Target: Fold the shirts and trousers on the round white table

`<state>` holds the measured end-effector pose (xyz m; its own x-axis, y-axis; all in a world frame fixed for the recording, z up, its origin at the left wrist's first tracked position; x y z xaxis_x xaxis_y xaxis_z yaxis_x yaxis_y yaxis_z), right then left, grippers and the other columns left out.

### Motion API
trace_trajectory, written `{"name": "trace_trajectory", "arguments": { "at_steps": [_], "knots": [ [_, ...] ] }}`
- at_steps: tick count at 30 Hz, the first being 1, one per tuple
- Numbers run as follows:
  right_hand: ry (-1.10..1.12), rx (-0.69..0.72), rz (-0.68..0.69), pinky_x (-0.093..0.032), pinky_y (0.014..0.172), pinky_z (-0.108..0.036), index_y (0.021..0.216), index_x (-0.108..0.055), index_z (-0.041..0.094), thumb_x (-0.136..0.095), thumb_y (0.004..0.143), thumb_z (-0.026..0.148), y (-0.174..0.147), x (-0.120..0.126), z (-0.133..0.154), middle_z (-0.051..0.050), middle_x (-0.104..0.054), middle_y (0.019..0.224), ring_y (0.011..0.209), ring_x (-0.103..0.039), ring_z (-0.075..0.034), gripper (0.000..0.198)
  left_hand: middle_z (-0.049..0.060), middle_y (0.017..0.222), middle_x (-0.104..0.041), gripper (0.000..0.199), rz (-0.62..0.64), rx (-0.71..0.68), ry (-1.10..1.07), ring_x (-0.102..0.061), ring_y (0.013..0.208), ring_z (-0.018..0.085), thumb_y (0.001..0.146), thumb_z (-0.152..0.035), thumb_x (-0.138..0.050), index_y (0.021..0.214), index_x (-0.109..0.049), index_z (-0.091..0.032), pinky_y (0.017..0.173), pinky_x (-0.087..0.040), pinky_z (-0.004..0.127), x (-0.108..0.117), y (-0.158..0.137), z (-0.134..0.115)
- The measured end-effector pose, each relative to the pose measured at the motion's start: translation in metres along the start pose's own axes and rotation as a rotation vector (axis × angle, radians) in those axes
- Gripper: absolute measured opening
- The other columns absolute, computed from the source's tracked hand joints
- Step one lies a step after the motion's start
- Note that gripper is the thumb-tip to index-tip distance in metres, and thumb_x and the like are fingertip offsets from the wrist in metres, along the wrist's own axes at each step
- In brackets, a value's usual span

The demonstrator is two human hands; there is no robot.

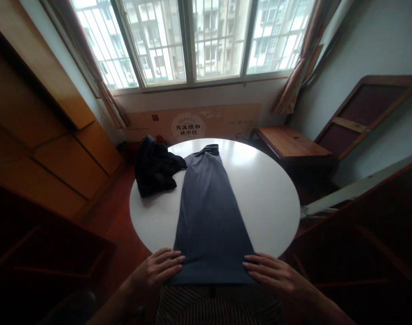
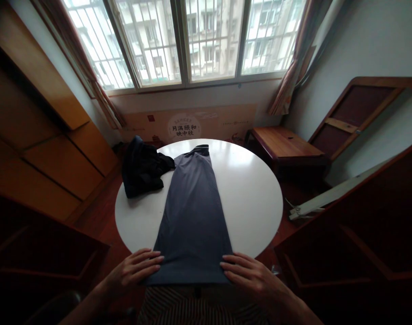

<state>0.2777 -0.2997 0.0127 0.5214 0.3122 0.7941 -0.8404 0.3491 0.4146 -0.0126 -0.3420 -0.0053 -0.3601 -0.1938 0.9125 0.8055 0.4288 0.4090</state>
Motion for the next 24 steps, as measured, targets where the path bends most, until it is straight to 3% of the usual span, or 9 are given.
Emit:
{"name": "trace_trajectory", "arguments": {
  "at_steps": [4, 7, 11, 17, 21, 24],
  "knots": [
    [0.196, -0.17, -0.212, -0.055, 0.097, -0.031, 0.133, -0.061, 0.024, -0.044, 0.102, 0.021, -0.01, 0.009, -0.004, -0.012, -0.071, 0.121, 0.119, -0.064, -0.021, 0.036, 0.01, 0.129, -0.066, 0.032, -0.004, -0.016, -0.005, -0.053, 0.13, 0.016, 0.102, -0.015, -0.04, 0.129, -0.058, -0.015, 0.115, -0.038, 0.036, -0.001, 0.004, -0.008],
    [0.24, -0.257, -0.241, -0.055, 0.098, -0.033, 0.126, -0.066, 0.023, -0.047, 0.1, 0.02, -0.012, 0.007, -0.01, -0.012, -0.071, 0.119, 0.117, -0.065, -0.022, 0.032, 0.01, 0.142, -0.056, 0.039, 0.032, 0.074, 0.076, -0.046, 0.137, 0.022, 0.1, -0.016, -0.044, 0.138, -0.052, -0.022, 0.116, -0.034, 0.046, -0.014, 0.015, -0.003],
    [0.129, -0.171, -0.056, -0.05, 0.104, -0.032, 0.138, -0.057, 0.021, -0.055, 0.092, 0.009, -0.009, -0.006, -0.007, -0.013, -0.065, 0.132, 0.127, -0.057, -0.021, 0.047, 0.008, 0.134, -0.062, 0.04, -0.002, 0.046, 0.117, -0.05, 0.131, 0.019, 0.101, -0.011, -0.041, 0.136, -0.054, -0.023, 0.118, -0.032, 0.044, -0.021, 0.028, -0.005],
    [-0.105, -0.122, 0.095, -0.044, 0.109, -0.03, 0.152, -0.038, 0.022, -0.034, 0.084, -0.01, -0.025, -0.019, -0.011, -0.012, -0.047, 0.15, 0.139, -0.042, -0.018, 0.076, 0.007, 0.111, -0.071, 0.033, -0.066, 0.003, -0.011, -0.06, 0.111, 0.016, 0.102, -0.011, -0.039, 0.129, -0.058, -0.018, 0.117, -0.033, 0.042, -0.013, 0.033, -0.006],
    [-0.15, -0.022, 0.054, -0.046, 0.107, -0.029, 0.154, -0.034, 0.02, -0.035, 0.092, -0.004, -0.028, -0.016, -0.006, -0.013, -0.051, 0.146, 0.138, -0.044, -0.019, 0.067, 0.008, 0.105, -0.07, 0.027, -0.08, 0.076, -0.204, -0.062, 0.11, 0.015, 0.104, -0.018, -0.035, 0.119, -0.056, -0.017, 0.115, -0.036, 0.038, -0.012, 0.039, 0.001],
    [-0.11, 0.031, 0.003, -0.05, 0.104, -0.031, 0.151, -0.04, 0.018, -0.04, 0.099, 0.009, -0.022, -0.009, -0.006, -0.014, -0.06, 0.137, 0.132, -0.052, -0.021, 0.053, 0.01, 0.11, -0.065, 0.021, -0.123, 0.211, -0.346, -0.058, 0.118, 0.018, 0.104, -0.026, -0.033, 0.112, -0.051, -0.019, 0.116, -0.035, 0.04, -0.014, 0.047, 0.011]
  ]
}}
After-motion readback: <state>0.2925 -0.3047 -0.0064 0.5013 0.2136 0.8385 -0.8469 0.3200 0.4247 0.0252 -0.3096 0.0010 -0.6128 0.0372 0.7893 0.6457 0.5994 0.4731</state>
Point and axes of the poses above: each hand's wrist, its own y-axis towards the middle knuckle, its own x-axis out of the back of the hand, z = x × y, the point moved 9 cm from there along y, towards the middle knuckle
